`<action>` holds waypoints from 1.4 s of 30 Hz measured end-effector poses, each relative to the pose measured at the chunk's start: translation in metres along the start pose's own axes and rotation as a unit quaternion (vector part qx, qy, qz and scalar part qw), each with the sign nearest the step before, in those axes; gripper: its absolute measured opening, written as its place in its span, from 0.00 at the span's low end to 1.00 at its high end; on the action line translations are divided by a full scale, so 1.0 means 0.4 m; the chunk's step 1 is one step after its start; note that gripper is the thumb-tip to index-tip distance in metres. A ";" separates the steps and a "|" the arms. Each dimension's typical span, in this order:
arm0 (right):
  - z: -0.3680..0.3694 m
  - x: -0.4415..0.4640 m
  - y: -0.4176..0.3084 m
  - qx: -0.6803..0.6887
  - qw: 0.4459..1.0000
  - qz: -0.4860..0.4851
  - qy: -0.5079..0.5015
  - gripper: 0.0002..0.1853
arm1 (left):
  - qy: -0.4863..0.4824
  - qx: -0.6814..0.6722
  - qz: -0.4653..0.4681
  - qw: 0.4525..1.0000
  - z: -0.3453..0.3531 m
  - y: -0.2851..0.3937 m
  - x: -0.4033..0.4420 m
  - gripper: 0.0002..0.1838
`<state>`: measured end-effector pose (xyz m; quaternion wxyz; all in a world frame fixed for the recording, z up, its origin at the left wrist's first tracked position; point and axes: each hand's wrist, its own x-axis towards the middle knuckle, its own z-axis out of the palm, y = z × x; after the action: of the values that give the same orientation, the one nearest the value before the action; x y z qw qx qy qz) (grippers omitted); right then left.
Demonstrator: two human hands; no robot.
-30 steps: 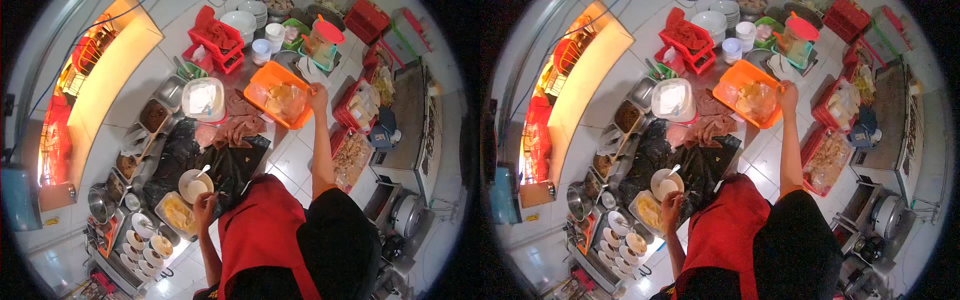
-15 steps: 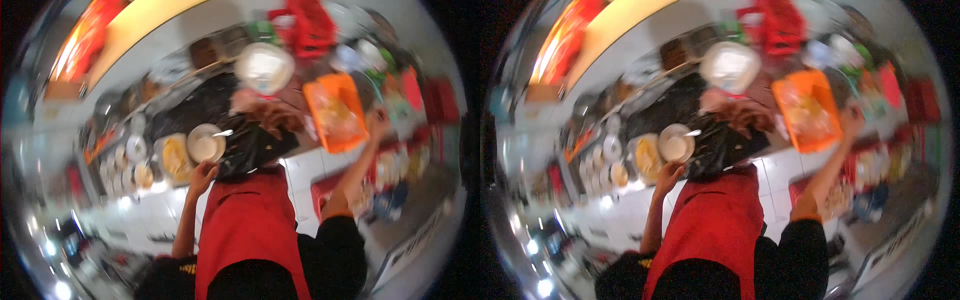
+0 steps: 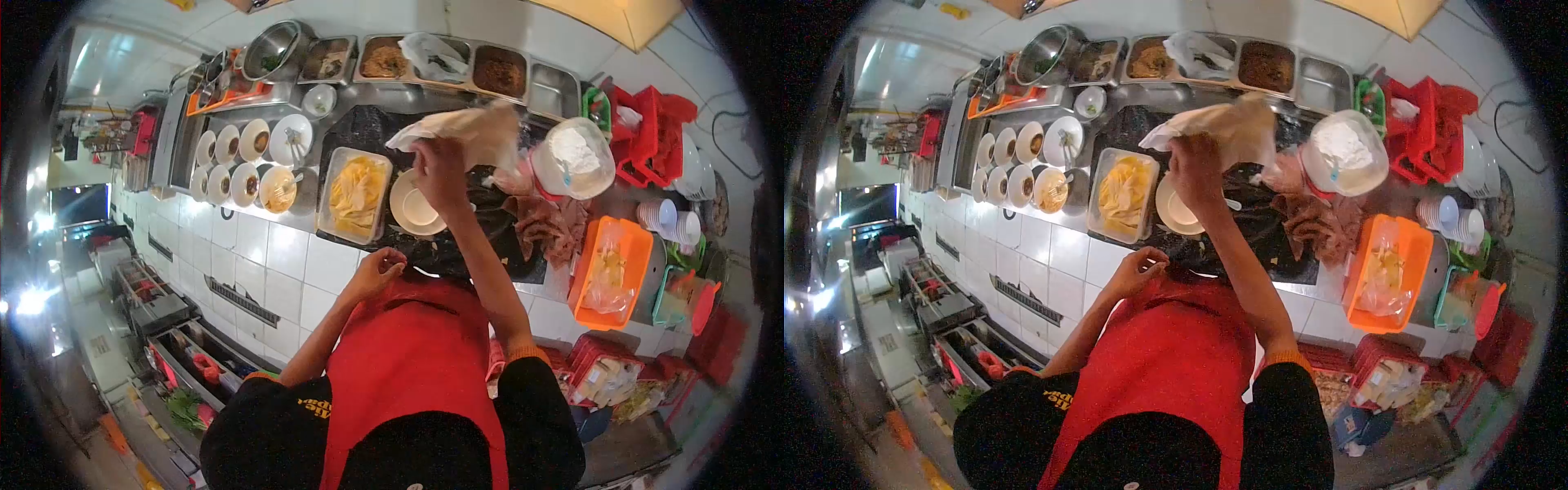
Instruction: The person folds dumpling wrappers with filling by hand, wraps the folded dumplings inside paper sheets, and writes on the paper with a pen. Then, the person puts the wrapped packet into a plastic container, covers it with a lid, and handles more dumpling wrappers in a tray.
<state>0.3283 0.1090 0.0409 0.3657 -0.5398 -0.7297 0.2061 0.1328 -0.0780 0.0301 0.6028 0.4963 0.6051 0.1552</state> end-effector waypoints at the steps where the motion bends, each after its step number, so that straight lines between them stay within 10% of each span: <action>1: 0.072 0.021 0.002 -0.040 0.998 -0.043 0.019 0.15 | 0.001 0.014 -0.009 1.000 -0.017 -0.013 -0.008 0.11; 7: 0.334 0.108 0.222 -0.127 0.945 -0.002 -0.300 0.11 | 0.083 -0.039 0.011 0.996 -0.146 -0.084 -0.028 0.09; 13: 0.254 0.087 0.126 0.067 0.976 0.088 -0.190 0.10 | 0.153 -0.090 0.012 0.984 -0.304 -0.171 0.010 0.10; 19: 0.355 0.054 -0.075 0.177 0.939 0.171 -0.240 0.18 | 0.344 0.172 0.088 0.919 -0.396 -0.220 0.089 0.16; 21: 0.396 0.029 -0.110 0.026 0.960 -0.049 -0.276 0.35 | 0.369 0.171 0.121 0.905 -0.409 -0.248 0.125 0.22; 24: 0.421 0.024 -0.152 -0.078 0.918 -0.073 -0.382 0.52 | 0.333 0.112 0.080 0.933 -0.439 -0.281 0.157 0.25; 42: 0.435 0.109 -0.192 -0.180 0.802 -0.313 -0.475 0.55 | 0.235 0.027 0.096 0.967 -0.467 -0.356 0.190 0.28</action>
<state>0.1411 0.1405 -0.0049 -0.0863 -0.1725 -0.9654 0.1756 -0.0745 -0.0066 -0.0837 0.4124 0.5178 0.6835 0.3078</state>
